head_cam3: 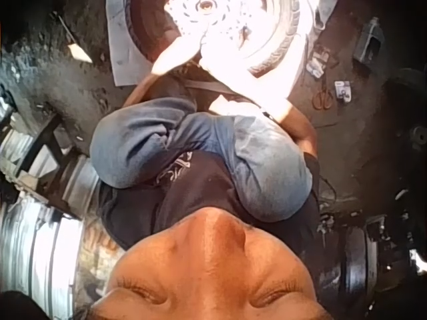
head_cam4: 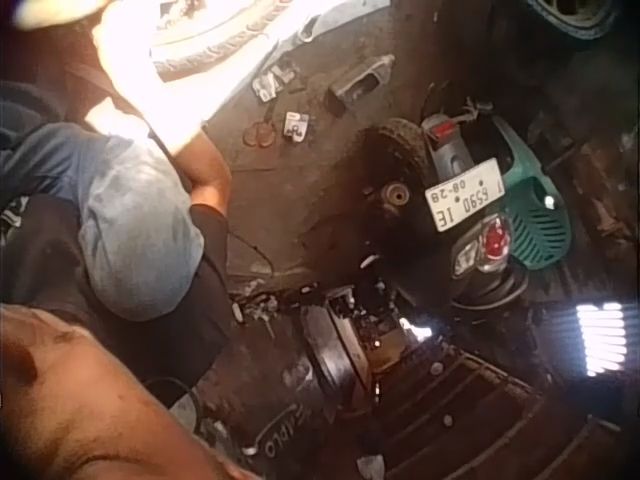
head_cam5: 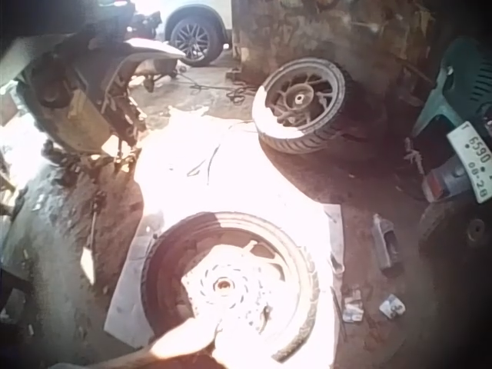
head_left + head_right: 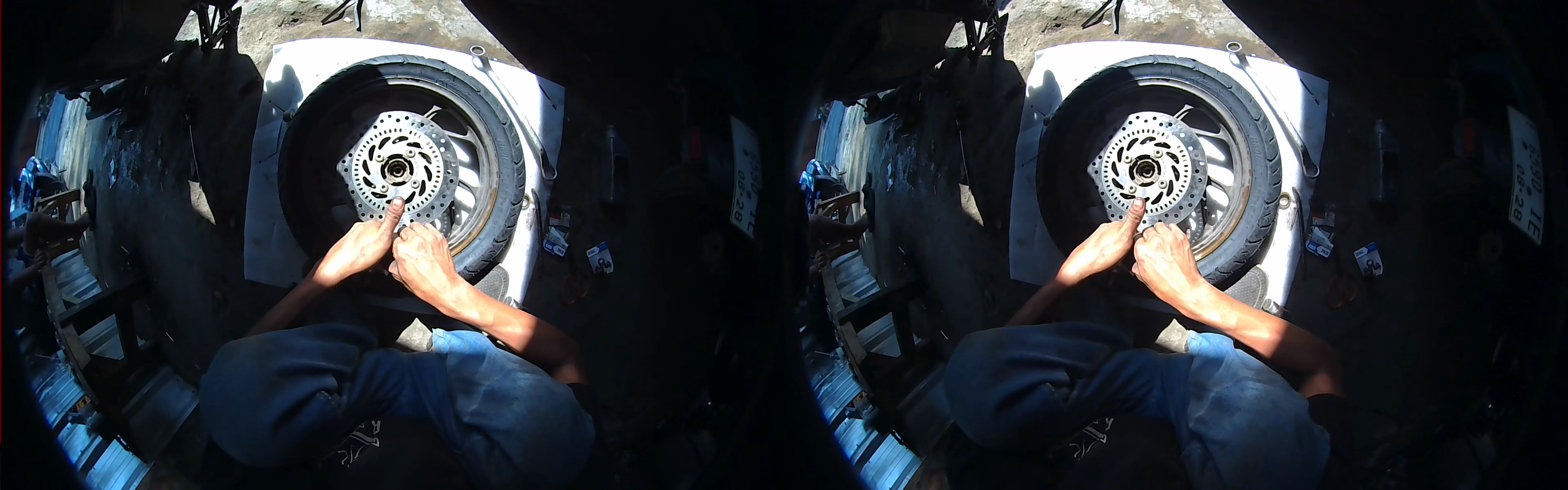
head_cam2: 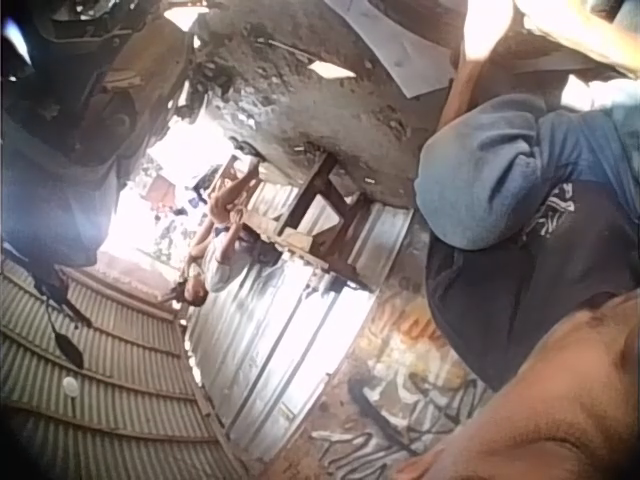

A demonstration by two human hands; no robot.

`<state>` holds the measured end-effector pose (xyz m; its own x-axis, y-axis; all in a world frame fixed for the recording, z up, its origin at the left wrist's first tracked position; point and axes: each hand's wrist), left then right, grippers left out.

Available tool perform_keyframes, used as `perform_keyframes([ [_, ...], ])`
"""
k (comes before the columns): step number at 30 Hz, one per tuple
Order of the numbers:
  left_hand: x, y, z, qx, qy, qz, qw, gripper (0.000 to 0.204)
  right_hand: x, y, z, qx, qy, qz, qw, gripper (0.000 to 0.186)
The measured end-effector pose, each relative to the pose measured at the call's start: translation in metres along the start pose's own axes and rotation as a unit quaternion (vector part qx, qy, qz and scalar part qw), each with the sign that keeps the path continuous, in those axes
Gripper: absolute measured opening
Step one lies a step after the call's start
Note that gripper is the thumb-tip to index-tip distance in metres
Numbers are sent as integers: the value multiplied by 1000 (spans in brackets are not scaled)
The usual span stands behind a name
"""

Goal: The recorder is seen working on a motorcycle wheel, using a hammer and other tools to adjust the brake disc or related components before lifting the wheel toward the motorcycle.

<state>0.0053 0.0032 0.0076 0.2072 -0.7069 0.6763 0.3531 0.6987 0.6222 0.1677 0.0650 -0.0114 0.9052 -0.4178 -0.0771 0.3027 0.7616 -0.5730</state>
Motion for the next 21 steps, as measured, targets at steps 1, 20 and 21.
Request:
perform_keyframes([
  [1,-1,-1,0,0,-1,0,1000,92,1,0,-3,-7,16,4,1000,22],
  [20,-3,10,4,111,128,-48,984,93,-6,9,41,-145,60,-163,974,45],
  [21,-1,10,5,106,145,-60,982,92,-10,11,44,-204,16,-197,959,43],
])
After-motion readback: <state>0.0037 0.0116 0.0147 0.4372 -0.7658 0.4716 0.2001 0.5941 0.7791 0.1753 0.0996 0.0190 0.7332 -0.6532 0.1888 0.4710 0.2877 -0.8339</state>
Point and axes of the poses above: each hand's wrist, its own x-axis away from the middle knuckle, its own z-axis out of the back of the hand, y = z × x, and after that the axes turned 7 degrees about y, right-handed
